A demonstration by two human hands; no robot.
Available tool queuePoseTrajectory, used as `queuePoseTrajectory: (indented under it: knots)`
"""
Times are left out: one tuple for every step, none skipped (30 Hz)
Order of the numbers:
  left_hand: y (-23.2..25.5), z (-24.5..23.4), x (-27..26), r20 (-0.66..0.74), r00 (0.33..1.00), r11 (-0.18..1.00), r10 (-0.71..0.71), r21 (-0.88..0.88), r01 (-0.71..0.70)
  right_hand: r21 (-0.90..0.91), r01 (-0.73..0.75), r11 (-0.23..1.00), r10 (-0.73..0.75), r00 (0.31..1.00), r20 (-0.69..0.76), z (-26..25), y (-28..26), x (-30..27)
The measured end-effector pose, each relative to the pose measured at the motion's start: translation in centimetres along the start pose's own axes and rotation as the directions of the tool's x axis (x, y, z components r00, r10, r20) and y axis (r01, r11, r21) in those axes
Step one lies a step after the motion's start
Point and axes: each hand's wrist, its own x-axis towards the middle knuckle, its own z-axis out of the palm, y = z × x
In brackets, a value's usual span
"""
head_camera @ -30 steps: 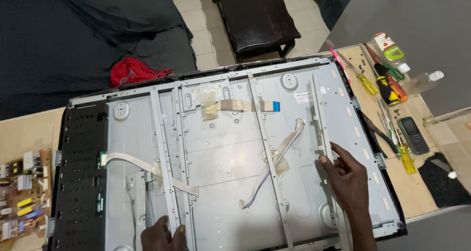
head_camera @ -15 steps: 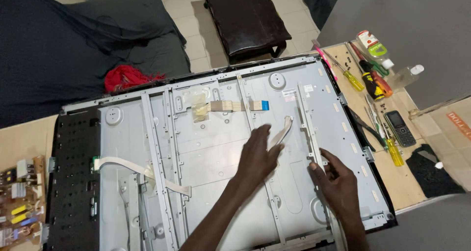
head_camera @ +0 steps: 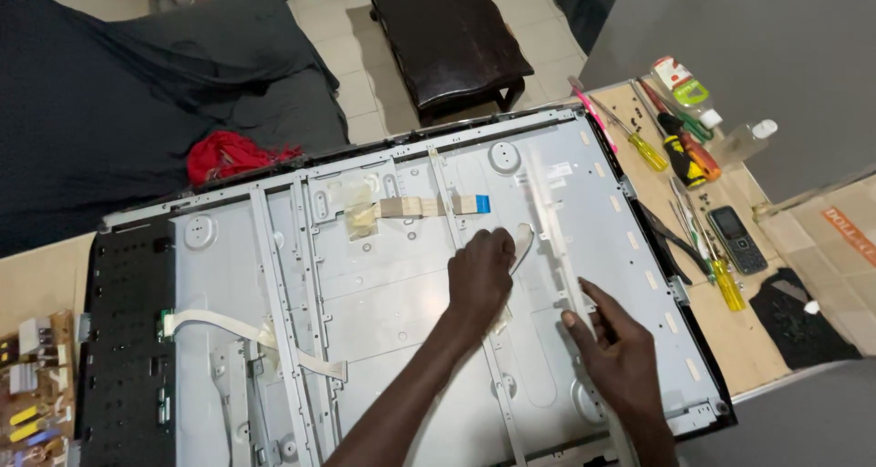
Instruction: The person assembles the internal frame of a disassembled electronic device, likely a television. They pick up metal rails and plastic components from a table and attach them to the back of the device's chassis, aligning and securing the parts by hand.
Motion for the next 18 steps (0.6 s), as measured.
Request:
queuePoseTrajectory:
  knots:
    - [0.1,-0.1,0.0,-0.004,1.0,1.0,0.002,-0.001,-0.002,0.0,0.004,1.0,-0.004,1.0,-0.002,1.0,1.1,0.8]
    - [0.2,-0.1,-0.1,0.015,1.0,1.0,0.0,0.027,0.0,0.019,0.126,0.992,-0.126,0.992,-0.022,2.1,2.2,1.5]
    - [0.2,-0.1,-0.3,0.035,0.999,0.999,-0.008,0.053,0.006,0.034,0.244,0.969,-0.243,0.969,-0.042,3.1,3.4,2.2]
    - [0.1,-0.4,-0.4,0.033,0.999,0.999,-0.01,0.051,0.008,0.031,0.245,0.969,-0.244,0.969,-0.04,3.6,2.9,2.1]
    - [-0.2,-0.8,-0.4,0.031,0.999,0.999,-0.008,0.033,0.006,0.037,0.248,0.968,-0.247,0.969,-0.028,4.2,2.3,2.1]
    - [-0.4,-1.2,-0.4,0.028,1.0,1.0,-0.005,0.016,0.005,0.043,0.251,0.967,-0.25,0.968,-0.017,4.9,1.7,2.0]
    - [-1.0,-1.6,-0.8,0.023,1.0,1.0,-0.009,0.019,0.009,0.045,0.254,0.966,-0.254,0.967,-0.011,5.3,1.2,2.1]
    - [-1.6,-1.9,-1.2,-0.023,0.999,0.994,-0.034,-0.109,0.032,0.029,0.233,0.972,-0.233,0.973,0.002,5.6,0.8,2.3]
    - [-2.2,-2.3,-1.6,-0.063,0.996,0.971,-0.063,-0.234,0.046,0.013,0.209,0.978,-0.209,0.978,0.012,6.0,0.3,2.4]
    - [-2.5,-2.6,-1.8,-0.066,0.996,0.972,-0.064,-0.231,0.047,0.017,0.211,0.977,-0.211,0.977,0.015,6.4,0.4,2.5]
    - [-2.7,-2.9,-1.8,-0.113,0.991,0.966,-0.07,-0.254,0.039,-0.039,0.245,0.969,-0.245,0.969,0.014,6.7,0.4,2.8]
    - [-3.0,-3.2,-1.9,-0.16,0.984,0.961,-0.076,-0.276,0.03,-0.095,0.278,0.956,-0.278,0.96,0.014,6.9,0.4,3.0]
    - [-3.1,-3.5,-1.8,-0.166,0.983,0.961,-0.077,-0.274,0.029,-0.093,0.284,0.954,-0.284,0.959,0.017,7.2,0.3,3.0]
    - [-3.2,-3.7,-1.7,-0.195,0.979,0.961,-0.054,-0.276,-0.002,-0.103,0.3,0.948,-0.301,0.954,0.01,7.5,0.2,3.1]
    - [-3.3,-3.8,-1.7,-0.221,0.975,0.96,-0.033,-0.28,-0.031,-0.116,0.313,0.943,-0.314,0.949,0.004,7.7,0.1,3.0]
    - [-3.3,-3.8,-1.5,-0.224,0.974,0.96,-0.037,-0.279,-0.028,-0.116,0.315,0.942,-0.317,0.949,0.008,7.8,-0.1,2.7]
    - [-3.3,-3.7,-1.0,-0.228,0.973,0.958,-0.044,-0.284,-0.024,-0.106,0.289,0.951,-0.292,0.957,-0.005,7.9,-0.5,2.6]
    - [-3.3,-3.6,-0.5,-0.233,0.971,0.957,-0.051,-0.289,-0.019,-0.095,0.263,0.96,-0.266,0.964,-0.019,7.9,-0.8,2.5]
